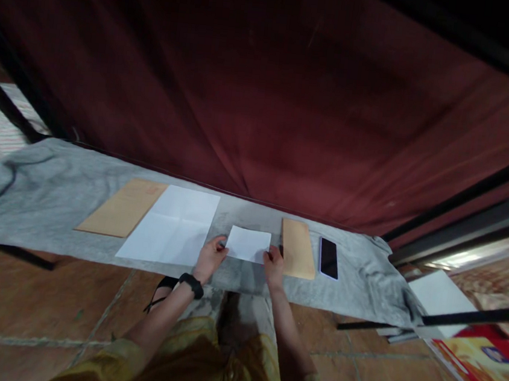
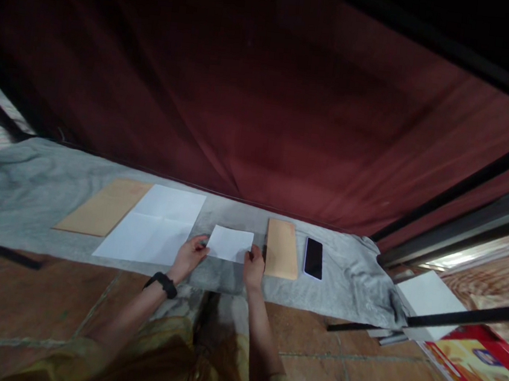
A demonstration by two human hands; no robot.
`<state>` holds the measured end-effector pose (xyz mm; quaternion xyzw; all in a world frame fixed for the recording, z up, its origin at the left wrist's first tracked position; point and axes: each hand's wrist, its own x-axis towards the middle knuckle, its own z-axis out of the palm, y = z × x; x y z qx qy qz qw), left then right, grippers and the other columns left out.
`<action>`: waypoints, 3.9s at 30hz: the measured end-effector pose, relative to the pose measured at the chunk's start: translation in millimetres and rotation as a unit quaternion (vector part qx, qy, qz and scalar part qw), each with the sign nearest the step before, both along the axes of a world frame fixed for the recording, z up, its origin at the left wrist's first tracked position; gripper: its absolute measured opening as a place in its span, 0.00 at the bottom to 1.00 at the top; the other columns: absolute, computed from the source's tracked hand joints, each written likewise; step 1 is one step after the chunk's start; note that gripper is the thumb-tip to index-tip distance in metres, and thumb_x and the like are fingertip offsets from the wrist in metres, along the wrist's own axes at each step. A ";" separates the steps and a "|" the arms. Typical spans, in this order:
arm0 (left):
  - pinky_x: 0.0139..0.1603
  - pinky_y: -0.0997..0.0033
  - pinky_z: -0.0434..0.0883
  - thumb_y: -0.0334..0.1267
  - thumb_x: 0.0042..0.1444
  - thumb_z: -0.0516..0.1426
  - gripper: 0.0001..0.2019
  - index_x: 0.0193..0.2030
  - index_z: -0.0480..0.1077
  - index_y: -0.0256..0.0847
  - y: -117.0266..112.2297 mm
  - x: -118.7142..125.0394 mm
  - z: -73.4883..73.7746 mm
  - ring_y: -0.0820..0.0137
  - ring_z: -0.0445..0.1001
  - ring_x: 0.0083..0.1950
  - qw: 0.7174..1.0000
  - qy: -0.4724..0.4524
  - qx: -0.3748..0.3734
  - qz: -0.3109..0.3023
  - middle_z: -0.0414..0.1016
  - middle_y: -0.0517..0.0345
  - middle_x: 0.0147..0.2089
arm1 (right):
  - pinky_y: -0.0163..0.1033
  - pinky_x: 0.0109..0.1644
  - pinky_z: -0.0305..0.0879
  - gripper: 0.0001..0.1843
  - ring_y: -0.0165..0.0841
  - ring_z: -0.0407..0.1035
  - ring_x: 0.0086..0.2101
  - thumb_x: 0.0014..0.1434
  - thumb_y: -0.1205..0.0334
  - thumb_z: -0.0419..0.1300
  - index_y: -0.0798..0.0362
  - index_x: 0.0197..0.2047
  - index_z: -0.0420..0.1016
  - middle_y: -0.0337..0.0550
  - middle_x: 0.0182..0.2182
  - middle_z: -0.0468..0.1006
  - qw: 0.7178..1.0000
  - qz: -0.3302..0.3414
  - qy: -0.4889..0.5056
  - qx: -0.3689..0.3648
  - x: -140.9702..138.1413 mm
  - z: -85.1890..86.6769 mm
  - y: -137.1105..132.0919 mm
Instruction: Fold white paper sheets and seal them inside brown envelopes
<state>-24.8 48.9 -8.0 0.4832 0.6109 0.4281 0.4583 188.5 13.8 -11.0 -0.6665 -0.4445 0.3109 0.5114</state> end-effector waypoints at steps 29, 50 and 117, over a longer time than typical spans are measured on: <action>0.70 0.51 0.63 0.41 0.69 0.46 0.22 0.66 0.65 0.38 -56.3 22.4 -8.2 0.58 0.66 0.69 0.868 0.357 0.263 -0.223 0.68 0.42 0.68 | 0.53 0.72 0.52 0.28 0.40 0.56 0.68 0.70 0.65 0.49 0.54 0.72 0.59 0.50 0.70 0.61 0.838 0.251 -0.478 0.080 -28.8 -10.4 -39.6; 0.75 0.47 0.54 0.48 0.66 0.53 0.31 0.70 0.60 0.30 -74.6 12.8 -14.0 0.52 0.52 0.76 0.829 0.430 0.259 -0.246 0.56 0.34 0.74 | 0.55 0.72 0.52 0.28 0.41 0.58 0.67 0.72 0.56 0.51 0.49 0.73 0.57 0.48 0.69 0.61 0.864 0.245 -0.435 0.067 16.0 -6.9 -66.1; 0.73 0.49 0.60 0.40 0.69 0.45 0.24 0.67 0.65 0.35 -11.4 23.9 -12.0 0.56 0.59 0.73 0.792 0.479 0.294 -0.236 0.62 0.41 0.72 | 0.50 0.73 0.51 0.25 0.38 0.56 0.68 0.72 0.56 0.51 0.54 0.69 0.64 0.49 0.69 0.63 0.860 0.206 -0.467 0.029 -1.2 -7.6 22.9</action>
